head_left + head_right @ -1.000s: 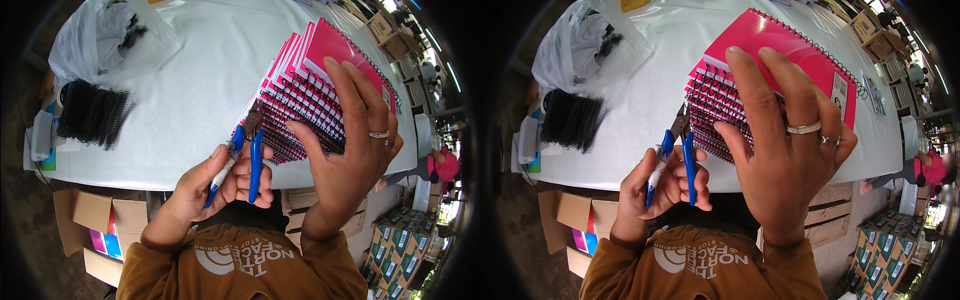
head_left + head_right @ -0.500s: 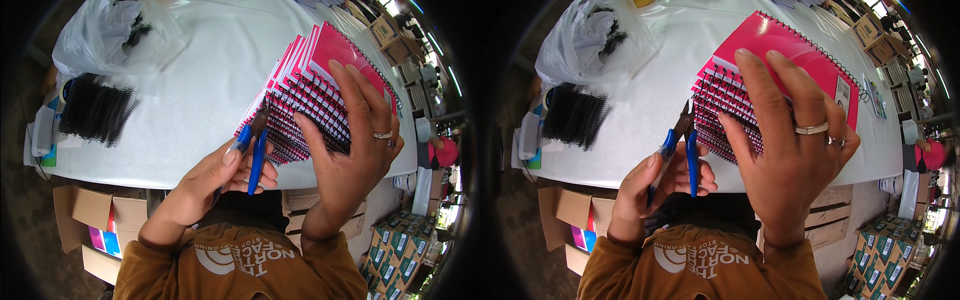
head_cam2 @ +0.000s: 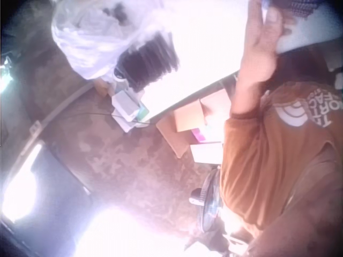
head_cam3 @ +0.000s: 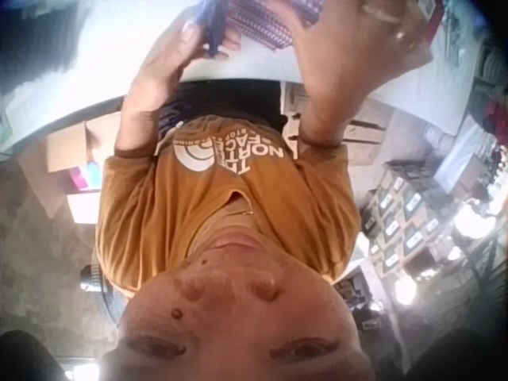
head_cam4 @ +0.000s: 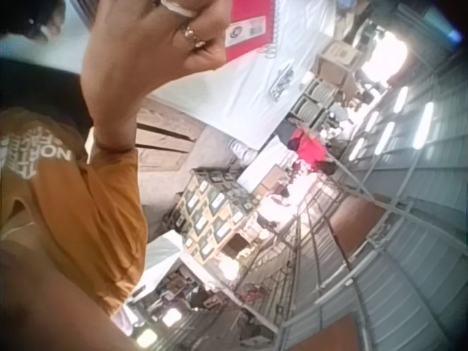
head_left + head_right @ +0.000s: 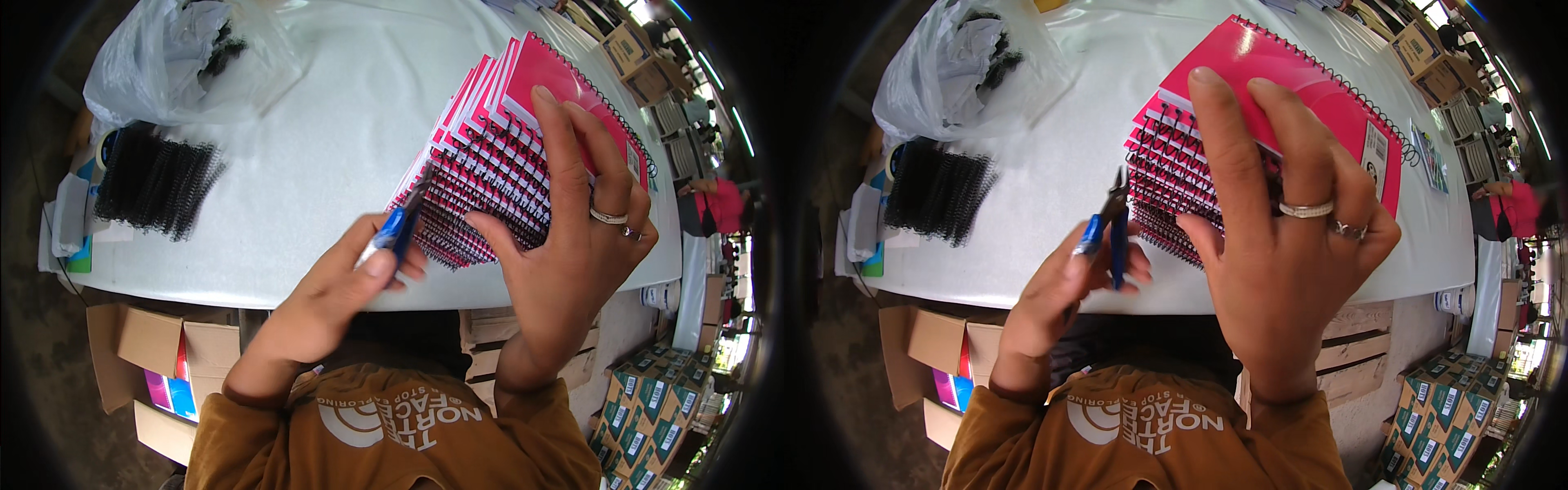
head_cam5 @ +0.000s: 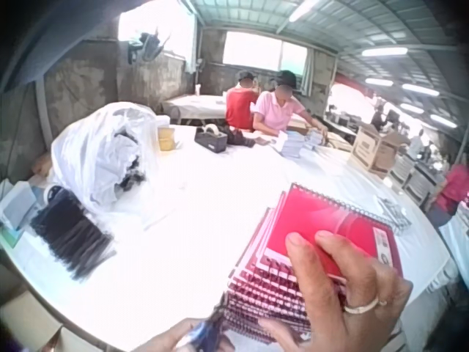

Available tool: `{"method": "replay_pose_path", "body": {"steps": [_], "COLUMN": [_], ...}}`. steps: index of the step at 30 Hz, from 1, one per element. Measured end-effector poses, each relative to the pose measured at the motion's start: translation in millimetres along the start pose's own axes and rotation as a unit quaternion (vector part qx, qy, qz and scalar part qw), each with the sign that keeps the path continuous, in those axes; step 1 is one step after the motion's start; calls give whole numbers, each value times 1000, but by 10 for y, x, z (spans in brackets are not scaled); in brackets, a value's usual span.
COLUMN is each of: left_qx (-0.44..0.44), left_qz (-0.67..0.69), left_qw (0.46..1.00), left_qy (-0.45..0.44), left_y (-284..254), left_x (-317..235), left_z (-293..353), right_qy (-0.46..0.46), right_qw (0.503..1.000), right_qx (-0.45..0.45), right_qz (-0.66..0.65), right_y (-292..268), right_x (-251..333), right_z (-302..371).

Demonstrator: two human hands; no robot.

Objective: The person trims the excess length from the plastic spiral bindings on a stack of pink notebooks using blue-handled shears.

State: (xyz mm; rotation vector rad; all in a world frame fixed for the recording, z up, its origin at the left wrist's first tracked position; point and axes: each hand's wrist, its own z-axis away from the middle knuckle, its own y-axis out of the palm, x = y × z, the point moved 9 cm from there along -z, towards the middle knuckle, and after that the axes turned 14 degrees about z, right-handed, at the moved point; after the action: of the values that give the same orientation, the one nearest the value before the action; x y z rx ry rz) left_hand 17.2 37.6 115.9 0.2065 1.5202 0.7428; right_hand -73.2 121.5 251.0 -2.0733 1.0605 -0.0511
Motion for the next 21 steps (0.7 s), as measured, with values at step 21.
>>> {"method": "replay_pose_path", "body": {"steps": [21], "left_qx": [59], "left_qz": [335], "left_qw": [934], "left_qy": [-108], "left_y": [118], "left_x": [326], "left_z": [65], "right_qy": [-10], "right_qw": [1000], "right_qx": [-3], "right_qz": [-3], "right_y": [46], "right_x": [2], "right_z": [36]}}
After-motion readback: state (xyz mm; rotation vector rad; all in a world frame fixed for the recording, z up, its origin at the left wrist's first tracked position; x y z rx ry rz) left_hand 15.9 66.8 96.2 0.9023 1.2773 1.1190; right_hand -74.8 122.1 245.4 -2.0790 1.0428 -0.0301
